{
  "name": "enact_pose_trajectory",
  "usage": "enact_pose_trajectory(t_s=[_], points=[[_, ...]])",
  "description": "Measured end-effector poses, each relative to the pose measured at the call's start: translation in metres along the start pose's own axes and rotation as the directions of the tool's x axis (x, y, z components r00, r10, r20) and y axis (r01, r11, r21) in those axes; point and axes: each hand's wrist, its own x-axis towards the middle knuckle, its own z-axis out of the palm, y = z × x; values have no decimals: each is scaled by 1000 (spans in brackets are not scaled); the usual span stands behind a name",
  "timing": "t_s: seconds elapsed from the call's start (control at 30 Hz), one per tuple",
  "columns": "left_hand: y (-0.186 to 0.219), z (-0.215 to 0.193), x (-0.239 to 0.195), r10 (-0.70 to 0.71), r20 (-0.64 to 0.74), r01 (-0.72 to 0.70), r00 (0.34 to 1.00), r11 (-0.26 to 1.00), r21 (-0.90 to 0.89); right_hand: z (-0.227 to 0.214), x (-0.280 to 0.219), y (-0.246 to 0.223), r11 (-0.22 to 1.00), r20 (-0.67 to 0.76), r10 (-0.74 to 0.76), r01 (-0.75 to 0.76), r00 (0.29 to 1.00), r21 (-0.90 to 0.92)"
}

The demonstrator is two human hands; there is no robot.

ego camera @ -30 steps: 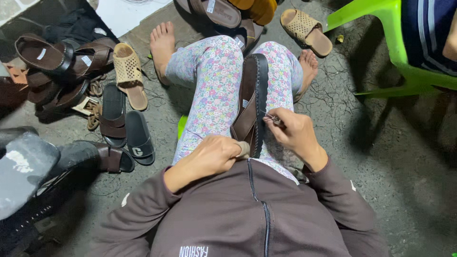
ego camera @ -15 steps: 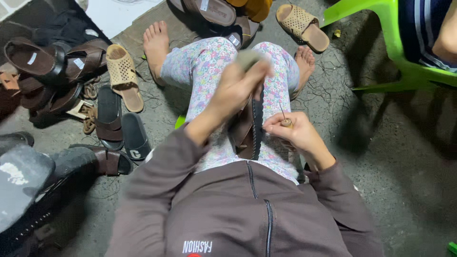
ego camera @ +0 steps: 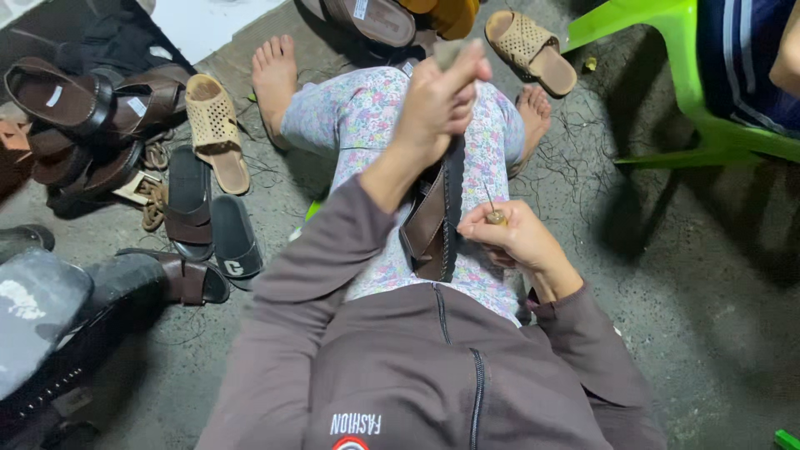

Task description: The person sits on the floor and sews a brown sandal using a needle and thread. They repeatedly push the needle through the sole and pull the thread to stitch the sandal. At the end, the person places the sandal on the floor among other footwear.

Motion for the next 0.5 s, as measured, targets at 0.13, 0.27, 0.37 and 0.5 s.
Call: enact_pose_trajectory(t_s=[0.13,0.27,0.37,0.5], points=[[32,-7,-61,-282,232,214,931,936,281,-6,-30,-9,985,50,-127,119,991,124],[33,-25,-134,-460,419,19,782,691,723,-3,-63,-36,867,-12,-485,482,875,126],[63,-112,-198,-127,226,-29,966,812,583,-18,-58,-28,651,28,-717,682,697,-334],[131,-172,-229,-240,-369,150,898,955,-256,-30,-48,-8,654,109,-605,570,789,-496]])
